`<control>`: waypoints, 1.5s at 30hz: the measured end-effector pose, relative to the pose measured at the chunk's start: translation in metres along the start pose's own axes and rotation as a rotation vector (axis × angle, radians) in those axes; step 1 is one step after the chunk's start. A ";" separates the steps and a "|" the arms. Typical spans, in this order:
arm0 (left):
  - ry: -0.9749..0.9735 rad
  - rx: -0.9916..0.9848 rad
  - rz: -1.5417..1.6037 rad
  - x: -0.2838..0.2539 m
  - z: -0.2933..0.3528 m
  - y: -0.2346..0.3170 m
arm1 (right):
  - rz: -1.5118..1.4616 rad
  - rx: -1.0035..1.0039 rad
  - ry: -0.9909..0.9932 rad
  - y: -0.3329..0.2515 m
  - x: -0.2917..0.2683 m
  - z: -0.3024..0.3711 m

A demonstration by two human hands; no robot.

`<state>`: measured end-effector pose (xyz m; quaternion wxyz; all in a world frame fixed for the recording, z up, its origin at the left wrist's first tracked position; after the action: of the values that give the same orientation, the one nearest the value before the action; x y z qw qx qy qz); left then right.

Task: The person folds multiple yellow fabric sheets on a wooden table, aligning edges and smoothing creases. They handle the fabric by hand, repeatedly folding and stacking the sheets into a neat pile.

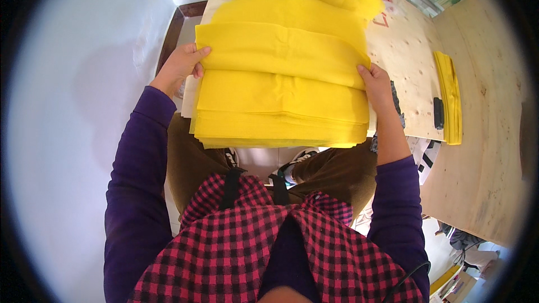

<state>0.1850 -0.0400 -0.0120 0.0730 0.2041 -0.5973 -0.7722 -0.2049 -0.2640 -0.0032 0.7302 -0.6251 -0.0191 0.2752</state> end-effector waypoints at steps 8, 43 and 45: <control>0.033 -0.141 0.148 -0.004 0.014 0.003 | 0.054 -0.013 0.013 -0.017 -0.012 -0.002; 0.117 -0.076 0.388 0.015 0.031 0.005 | -0.002 -0.258 0.344 -0.034 -0.045 0.040; 0.124 -0.075 0.381 0.015 0.031 0.004 | -0.089 -0.383 0.389 -0.041 -0.056 0.051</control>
<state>0.1582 -0.0189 -0.0049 0.2620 0.1316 -0.5902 -0.7521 -0.2563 -0.2447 0.0634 0.5999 -0.7915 0.0421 0.1089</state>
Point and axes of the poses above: each hand's wrist, its own z-axis away from the middle knuckle, its own x-axis out of the palm, y = z × x, the point moved 10 cm from there along -z, towards the middle knuckle, and after that the axes turned 6 degrees about x, right-handed, at the moved point
